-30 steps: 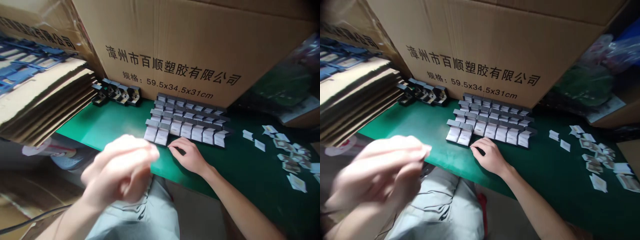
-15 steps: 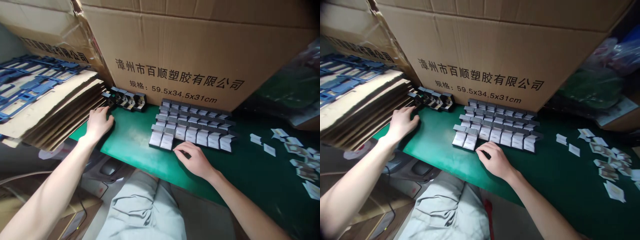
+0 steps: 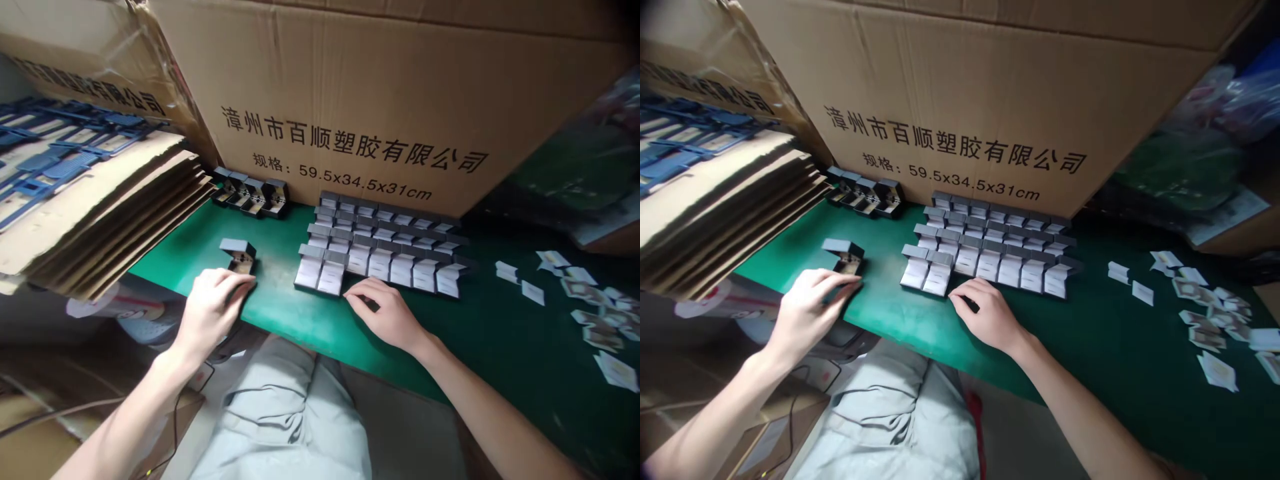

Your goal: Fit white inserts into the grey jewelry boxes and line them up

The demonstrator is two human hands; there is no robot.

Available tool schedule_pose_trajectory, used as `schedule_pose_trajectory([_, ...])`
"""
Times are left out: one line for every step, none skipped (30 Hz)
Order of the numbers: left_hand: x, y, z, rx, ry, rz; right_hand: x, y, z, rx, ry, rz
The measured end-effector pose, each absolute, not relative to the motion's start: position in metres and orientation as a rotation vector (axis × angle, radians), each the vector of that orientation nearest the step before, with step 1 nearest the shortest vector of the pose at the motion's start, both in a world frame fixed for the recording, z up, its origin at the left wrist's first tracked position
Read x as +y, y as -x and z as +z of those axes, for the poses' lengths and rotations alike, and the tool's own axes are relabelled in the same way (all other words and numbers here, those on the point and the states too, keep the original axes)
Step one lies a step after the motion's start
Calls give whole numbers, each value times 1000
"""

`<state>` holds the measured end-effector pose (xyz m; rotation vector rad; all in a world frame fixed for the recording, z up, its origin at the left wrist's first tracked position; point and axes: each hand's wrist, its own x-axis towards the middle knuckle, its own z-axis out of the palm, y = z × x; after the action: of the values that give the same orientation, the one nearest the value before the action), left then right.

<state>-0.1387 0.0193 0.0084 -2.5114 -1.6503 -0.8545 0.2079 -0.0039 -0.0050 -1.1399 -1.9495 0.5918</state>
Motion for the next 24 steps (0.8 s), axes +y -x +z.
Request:
schedule_pose_trajectory([9,134,6,-1611,2549,-927,-4,-208,-5,-1949,1141,589])
schedule_pose_trajectory([0,128,5,-1564,2594,-973,-4,-208,-5,-1948,1139,585])
schedule_pose_trajectory([-9,122,3,-1521,2618,-1008,-4,-208,-5,-1945,1135,580])
schedule_pose_trajectory([-17,117,1,-1500,2652,-1020,-3,-208,-4,-1945,1131,576])
schedule_pose_trajectory([-24,111,-1,-1472,2666,-1061,-3,-207,-4,-1942,1127,567])
schedule_pose_trajectory([-31,105,-2,-1427,2687,-1101,-3,-207,-3,-1939,1123,556])
schedule_pose_trajectory([-36,100,-4,-1380,2717,-1130,-3,-207,-2,-1937,1121,546])
schedule_pose_trajectory([-41,94,-5,-1342,2742,-1157,-4,-207,-1,-1932,1120,541])
schedule_pose_trajectory([-44,90,-7,-1309,2770,-1167,-5,-207,0,-1923,1120,538])
schedule_pose_trajectory([-48,85,-8,-1296,2802,-1166,-6,-207,1,-1910,1120,537])
schedule_pose_trajectory([-50,80,-9,-1281,2832,-1172,-7,-207,2,-1895,1117,541])
schedule_pose_trajectory([-53,75,-9,-1264,2867,-1173,-9,-207,3,-1879,1110,547])
schedule_pose_trajectory([-55,70,-10,-1240,2904,-1178,-11,-208,3,-1868,1096,557])
schedule_pose_trajectory([-57,65,-9,-1214,2950,-1175,-12,-208,4,-1867,1075,569])
schedule_pose_trajectory([-59,59,-9,-1188,3000,-1172,-14,-209,3,-1879,1050,580])
schedule_pose_trajectory([-60,52,-9,-1165,3041,-1176,-15,-209,3,-1902,1025,587])
schedule_pose_trajectory([-60,46,-8,-1142,3078,-1179,-16,-210,2,-1934,1001,584])
schedule_pose_trajectory([-60,39,-8,-1121,3102,-1183,-16,-210,2,-1968,989,569])
schedule_pose_trajectory([-59,32,-7,-1079,3114,-1185,-16,-210,1,-1998,985,540])
schedule_pose_trajectory([-57,26,-7,-1034,3113,-1183,-16,-210,0,-2015,988,499])
schedule_pose_trajectory([-56,20,-8,-988,3115,-1173,-15,-210,0,-2019,996,450])
schedule_pose_trajectory([-53,16,-8,-963,3112,-1172,-15,-210,-1,-2015,1008,401])
schedule_pose_trajectory([-51,13,-9,-949,3106,-1190,-15,-210,0,-2002,1022,354])
schedule_pose_trajectory([-49,11,-10,-951,3098,-1234,-14,-211,0,-1986,1034,315])
